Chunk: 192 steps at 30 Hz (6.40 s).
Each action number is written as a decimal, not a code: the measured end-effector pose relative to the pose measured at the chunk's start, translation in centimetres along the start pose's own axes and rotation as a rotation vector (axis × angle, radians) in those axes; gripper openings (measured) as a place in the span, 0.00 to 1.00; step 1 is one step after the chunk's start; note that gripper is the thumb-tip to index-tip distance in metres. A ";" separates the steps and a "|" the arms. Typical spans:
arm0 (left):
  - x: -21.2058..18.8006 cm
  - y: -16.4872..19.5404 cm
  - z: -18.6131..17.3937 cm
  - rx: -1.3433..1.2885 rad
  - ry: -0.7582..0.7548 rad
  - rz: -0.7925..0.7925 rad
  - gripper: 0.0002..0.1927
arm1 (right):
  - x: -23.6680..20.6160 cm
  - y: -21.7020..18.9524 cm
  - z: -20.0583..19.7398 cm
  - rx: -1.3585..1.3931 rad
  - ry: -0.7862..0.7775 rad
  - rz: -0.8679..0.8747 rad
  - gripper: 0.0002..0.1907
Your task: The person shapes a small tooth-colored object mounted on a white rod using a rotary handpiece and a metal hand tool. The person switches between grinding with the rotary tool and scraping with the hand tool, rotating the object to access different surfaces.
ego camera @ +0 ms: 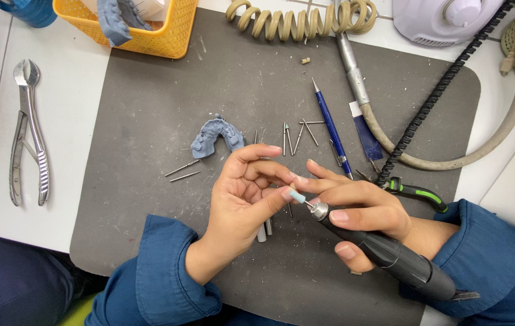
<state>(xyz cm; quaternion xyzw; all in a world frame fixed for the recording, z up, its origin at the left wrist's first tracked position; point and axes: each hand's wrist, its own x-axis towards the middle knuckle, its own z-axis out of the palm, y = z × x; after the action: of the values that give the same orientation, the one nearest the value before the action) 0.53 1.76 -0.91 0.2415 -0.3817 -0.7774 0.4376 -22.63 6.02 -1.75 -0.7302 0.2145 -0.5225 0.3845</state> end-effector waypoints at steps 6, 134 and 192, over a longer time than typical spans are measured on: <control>0.1 -0.2 0.1 -0.090 0.066 -0.062 0.26 | 0.4 0.0 0.2 -0.112 0.012 -0.013 0.19; 0.1 0.5 0.4 -0.190 0.005 -0.077 0.41 | 0.4 0.0 -0.2 -0.018 0.029 -0.007 0.19; 0.0 0.8 0.4 -0.136 -0.014 -0.047 0.48 | 0.4 -0.2 -0.4 -0.032 0.009 0.011 0.20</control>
<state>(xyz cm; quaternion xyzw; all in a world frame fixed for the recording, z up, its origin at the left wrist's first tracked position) 0.61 1.62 -0.07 0.2147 -0.3250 -0.8134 0.4321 -22.89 5.75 -1.26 -0.7328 0.2284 -0.5201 0.3746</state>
